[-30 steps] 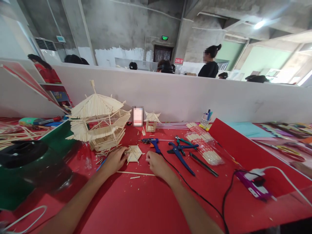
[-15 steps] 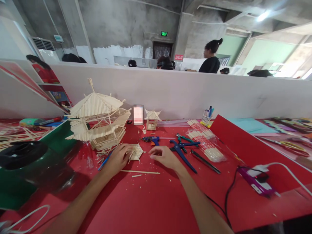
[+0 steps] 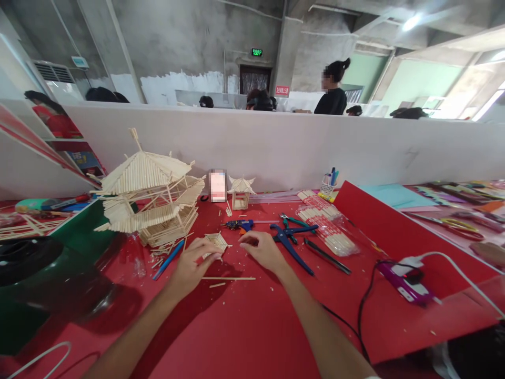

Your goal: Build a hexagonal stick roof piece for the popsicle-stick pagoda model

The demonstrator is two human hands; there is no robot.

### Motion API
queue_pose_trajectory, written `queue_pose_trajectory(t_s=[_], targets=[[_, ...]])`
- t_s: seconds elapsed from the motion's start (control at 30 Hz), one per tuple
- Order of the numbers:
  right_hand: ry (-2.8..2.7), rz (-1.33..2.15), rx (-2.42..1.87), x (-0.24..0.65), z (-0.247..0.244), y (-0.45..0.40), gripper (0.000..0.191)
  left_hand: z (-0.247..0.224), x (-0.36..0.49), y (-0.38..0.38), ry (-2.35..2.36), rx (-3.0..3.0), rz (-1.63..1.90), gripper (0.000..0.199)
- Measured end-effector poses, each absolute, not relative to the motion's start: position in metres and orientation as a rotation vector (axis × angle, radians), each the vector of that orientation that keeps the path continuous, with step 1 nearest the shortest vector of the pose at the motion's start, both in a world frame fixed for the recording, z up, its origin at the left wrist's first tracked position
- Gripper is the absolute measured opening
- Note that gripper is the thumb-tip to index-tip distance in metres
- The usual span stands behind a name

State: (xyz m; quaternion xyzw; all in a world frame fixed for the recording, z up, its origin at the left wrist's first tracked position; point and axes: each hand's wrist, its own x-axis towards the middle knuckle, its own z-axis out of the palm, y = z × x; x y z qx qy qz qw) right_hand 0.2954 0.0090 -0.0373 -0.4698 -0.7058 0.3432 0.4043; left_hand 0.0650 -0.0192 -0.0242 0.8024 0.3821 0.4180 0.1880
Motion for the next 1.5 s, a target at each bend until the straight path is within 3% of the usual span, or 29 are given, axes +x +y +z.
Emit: queue_pose_trajectory(t_s=[0.43,0.87,1.27,1.5], targets=[[-1.744,0.775,-1.219,0.331,-0.026,0.018,0.024,-0.004,0.019,-0.005,1.339,1.907,1.609,0.022],[-1.792,0.990,-0.910,0.260,-0.015,-0.024,0.011,-0.031,0.077,-0.025,1.037,1.965,0.948,0.019],[-1.870,0.774,-0.941,0.259,-0.021,-0.023,0.014,-0.029,0.065,-0.018,1.013,1.919,0.956,0.023],[-1.750,1.024,-0.940,0.246,-0.029,-0.026,0.013,-0.011,0.051,-0.022,1.014,2.085,0.893,0.026]])
